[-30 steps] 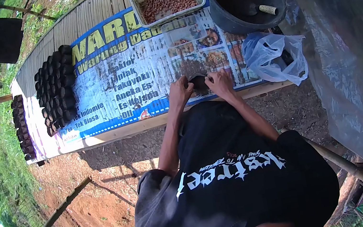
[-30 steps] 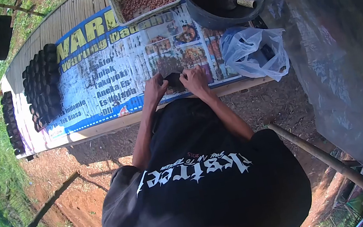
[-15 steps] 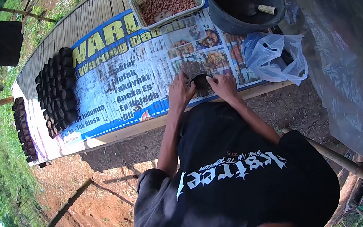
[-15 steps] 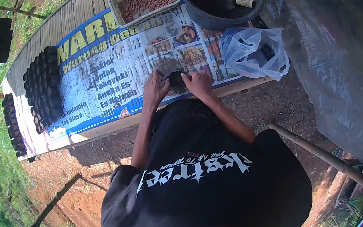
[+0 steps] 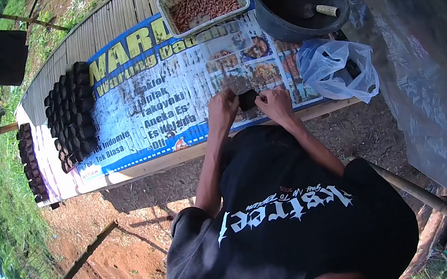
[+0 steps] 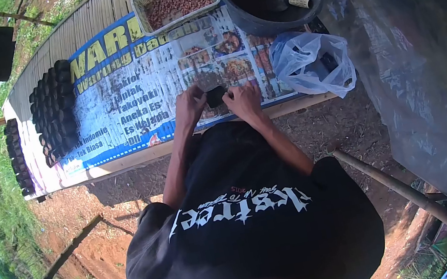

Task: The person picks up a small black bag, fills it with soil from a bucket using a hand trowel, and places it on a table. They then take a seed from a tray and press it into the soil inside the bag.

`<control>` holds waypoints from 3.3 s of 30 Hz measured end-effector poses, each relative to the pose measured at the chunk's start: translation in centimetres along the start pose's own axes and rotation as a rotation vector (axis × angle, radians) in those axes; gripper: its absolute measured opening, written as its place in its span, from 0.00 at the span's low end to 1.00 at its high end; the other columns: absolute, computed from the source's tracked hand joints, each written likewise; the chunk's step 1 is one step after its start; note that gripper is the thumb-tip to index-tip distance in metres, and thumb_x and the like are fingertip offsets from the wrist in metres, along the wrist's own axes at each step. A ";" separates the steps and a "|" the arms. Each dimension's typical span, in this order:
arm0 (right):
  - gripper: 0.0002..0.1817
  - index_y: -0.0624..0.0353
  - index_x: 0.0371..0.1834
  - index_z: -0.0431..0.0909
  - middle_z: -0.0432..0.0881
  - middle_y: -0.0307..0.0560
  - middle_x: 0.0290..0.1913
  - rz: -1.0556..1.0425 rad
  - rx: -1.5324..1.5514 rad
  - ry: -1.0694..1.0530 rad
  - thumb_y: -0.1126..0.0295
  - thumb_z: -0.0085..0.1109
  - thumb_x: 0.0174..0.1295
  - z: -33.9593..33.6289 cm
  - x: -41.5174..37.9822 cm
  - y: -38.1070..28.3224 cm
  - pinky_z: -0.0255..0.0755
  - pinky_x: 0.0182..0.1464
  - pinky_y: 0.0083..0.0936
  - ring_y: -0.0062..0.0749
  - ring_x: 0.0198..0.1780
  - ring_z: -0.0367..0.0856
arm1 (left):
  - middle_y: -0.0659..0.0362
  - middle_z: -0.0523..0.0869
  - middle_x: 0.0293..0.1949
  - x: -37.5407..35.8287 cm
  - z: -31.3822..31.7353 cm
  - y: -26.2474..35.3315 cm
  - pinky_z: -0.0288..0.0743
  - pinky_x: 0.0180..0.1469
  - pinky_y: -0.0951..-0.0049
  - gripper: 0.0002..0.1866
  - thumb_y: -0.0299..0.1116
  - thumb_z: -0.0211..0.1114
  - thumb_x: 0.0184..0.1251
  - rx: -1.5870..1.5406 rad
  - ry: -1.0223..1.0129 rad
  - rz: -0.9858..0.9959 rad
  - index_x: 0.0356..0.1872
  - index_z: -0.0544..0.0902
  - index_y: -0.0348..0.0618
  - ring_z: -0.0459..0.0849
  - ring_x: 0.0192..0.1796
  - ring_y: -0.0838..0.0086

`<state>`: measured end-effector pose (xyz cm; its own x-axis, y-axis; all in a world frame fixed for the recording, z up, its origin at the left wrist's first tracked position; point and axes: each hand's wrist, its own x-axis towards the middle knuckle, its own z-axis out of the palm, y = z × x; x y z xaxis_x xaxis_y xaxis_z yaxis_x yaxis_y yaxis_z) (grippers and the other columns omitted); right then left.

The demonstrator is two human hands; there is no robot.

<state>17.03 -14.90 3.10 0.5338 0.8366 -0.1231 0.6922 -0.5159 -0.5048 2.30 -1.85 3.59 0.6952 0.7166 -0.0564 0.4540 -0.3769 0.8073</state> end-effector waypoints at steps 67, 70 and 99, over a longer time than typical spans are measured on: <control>0.20 0.54 0.30 0.87 0.88 0.49 0.33 0.149 0.028 -0.164 0.49 0.59 0.62 3.2 0.1 1.0 0.69 0.58 0.47 0.53 0.45 0.84 | 0.44 0.83 0.27 0.5 2.2 -3.1 0.74 0.38 0.50 0.10 0.34 0.64 0.60 0.287 -0.004 0.026 0.28 0.77 0.37 0.84 0.32 0.48; 0.19 0.55 0.29 0.86 0.87 0.50 0.32 0.083 0.032 -0.060 0.51 0.59 0.62 1.5 0.2 0.2 0.70 0.54 0.47 0.53 0.43 0.83 | 0.45 0.83 0.27 0.1 0.9 -1.2 0.74 0.37 0.49 0.10 0.33 0.63 0.61 0.215 0.005 0.019 0.27 0.76 0.37 0.84 0.32 0.47; 0.11 0.49 0.37 0.88 0.74 0.43 0.42 -0.392 -0.081 0.068 0.67 0.74 0.49 2.9 2.9 -1.4 0.63 0.55 0.42 0.41 0.52 0.71 | 0.45 0.88 0.33 -0.9 0.2 -2.4 0.77 0.36 0.60 0.14 0.38 0.65 0.70 -0.052 0.237 -0.190 0.45 0.82 0.36 0.87 0.32 0.56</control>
<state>16.21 -11.24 0.95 0.2511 0.9600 0.1237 0.8843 -0.1755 -0.4327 0.73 -1.70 1.56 0.4483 0.8907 -0.0753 0.5301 -0.1971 0.8247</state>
